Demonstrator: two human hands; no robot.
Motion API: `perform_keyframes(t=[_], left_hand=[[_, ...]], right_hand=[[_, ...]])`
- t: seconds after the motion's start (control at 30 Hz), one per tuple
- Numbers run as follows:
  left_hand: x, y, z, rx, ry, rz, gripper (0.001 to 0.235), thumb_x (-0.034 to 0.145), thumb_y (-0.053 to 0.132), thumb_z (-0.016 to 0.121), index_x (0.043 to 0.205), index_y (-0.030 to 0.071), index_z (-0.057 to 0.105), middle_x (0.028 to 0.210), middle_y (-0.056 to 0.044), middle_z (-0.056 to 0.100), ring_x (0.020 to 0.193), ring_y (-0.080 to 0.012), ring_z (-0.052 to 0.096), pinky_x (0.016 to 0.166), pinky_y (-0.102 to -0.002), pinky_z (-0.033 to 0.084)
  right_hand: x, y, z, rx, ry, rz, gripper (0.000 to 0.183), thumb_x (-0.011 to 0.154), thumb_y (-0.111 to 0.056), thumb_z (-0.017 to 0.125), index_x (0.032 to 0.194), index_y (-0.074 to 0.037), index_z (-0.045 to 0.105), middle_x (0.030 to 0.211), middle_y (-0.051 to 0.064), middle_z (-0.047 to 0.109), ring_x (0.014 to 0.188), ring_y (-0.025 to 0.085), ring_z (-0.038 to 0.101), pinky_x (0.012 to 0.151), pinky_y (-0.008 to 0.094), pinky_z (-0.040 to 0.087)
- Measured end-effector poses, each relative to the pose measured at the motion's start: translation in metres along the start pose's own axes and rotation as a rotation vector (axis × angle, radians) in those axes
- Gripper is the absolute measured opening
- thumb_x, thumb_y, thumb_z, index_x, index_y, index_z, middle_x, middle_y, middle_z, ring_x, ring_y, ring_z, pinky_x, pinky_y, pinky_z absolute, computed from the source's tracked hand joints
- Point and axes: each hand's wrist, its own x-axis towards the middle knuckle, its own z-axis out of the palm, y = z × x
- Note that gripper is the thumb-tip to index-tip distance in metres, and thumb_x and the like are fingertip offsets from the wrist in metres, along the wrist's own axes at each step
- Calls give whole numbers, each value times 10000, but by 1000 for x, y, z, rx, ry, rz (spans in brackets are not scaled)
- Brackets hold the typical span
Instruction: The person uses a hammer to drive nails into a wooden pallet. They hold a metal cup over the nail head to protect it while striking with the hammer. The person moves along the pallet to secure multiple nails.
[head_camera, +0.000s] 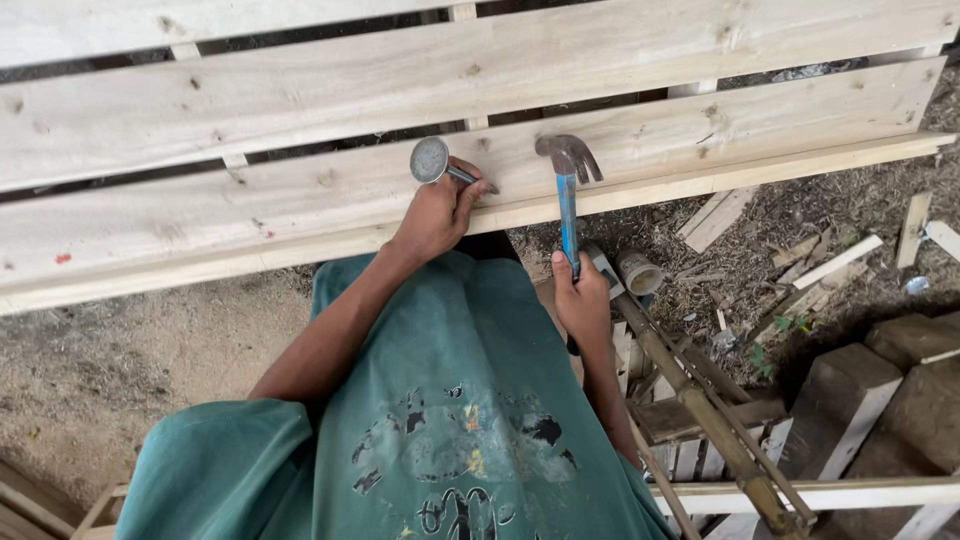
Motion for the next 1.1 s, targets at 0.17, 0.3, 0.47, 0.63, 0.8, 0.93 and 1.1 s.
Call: perform_keyframes(t=[0.17, 0.3, 0.47, 0.63, 0.8, 0.93, 1.1], left_hand=[[-6, 12, 17, 162, 27, -203, 258, 1078, 184, 554, 1073, -72, 585, 1009, -168, 700, 754, -371, 695, 655, -455, 536], [-12, 24, 12, 212, 98, -168, 198, 1094, 156, 570, 994, -5, 626, 1064, -157, 723, 812, -363, 712, 705, -456, 553], [-15, 42, 7, 160, 99, -111, 127, 1018, 101, 638, 1103, 8, 638, 987, -158, 724, 913, -346, 735, 792, -444, 577], [-4, 49, 5, 197, -36, -152, 105, 1011, 77, 636, 1078, -4, 633, 971, -186, 712, 929, -343, 711, 798, -457, 557], [-4, 43, 16, 132, -33, -242, 110, 1031, 52, 560, 1090, -29, 607, 884, -214, 695, 830, -353, 699, 768, -454, 544], [-8, 35, 26, 82, 50, -111, 122, 1075, 63, 536, 1106, -42, 589, 906, -212, 711, 879, -348, 724, 772, -430, 559], [-13, 28, 36, 130, 83, -69, 141, 1079, 66, 531, 1112, -55, 594, 944, -230, 713, 889, -398, 713, 776, -470, 555]], right_hand=[[20, 25, -31, -103, -15, -180, 447, 1019, -448, 607, 860, -31, 591, 602, 105, 559, 521, 211, 544, 541, 392, 448], [27, 34, -38, -127, -63, -196, 440, 1009, -455, 606, 868, -39, 593, 583, 104, 553, 517, 230, 553, 531, 407, 443], [35, 49, -37, -153, -73, -264, 497, 1035, -473, 594, 834, -20, 568, 598, 115, 548, 531, 239, 545, 542, 410, 438], [42, 53, -33, -148, -71, -301, 493, 1038, -483, 576, 843, -30, 568, 607, 103, 549, 536, 221, 545, 535, 405, 434], [41, 66, -30, -105, -61, -361, 481, 1049, -486, 574, 859, -44, 576, 607, 98, 547, 544, 205, 527, 543, 399, 438], [45, 64, -25, -121, -66, -291, 483, 1032, -495, 577, 842, -51, 574, 608, 93, 569, 541, 183, 545, 532, 400, 436], [46, 71, -26, -108, -63, -328, 482, 1037, -489, 580, 838, -50, 570, 611, 95, 577, 545, 181, 545, 544, 393, 443]])
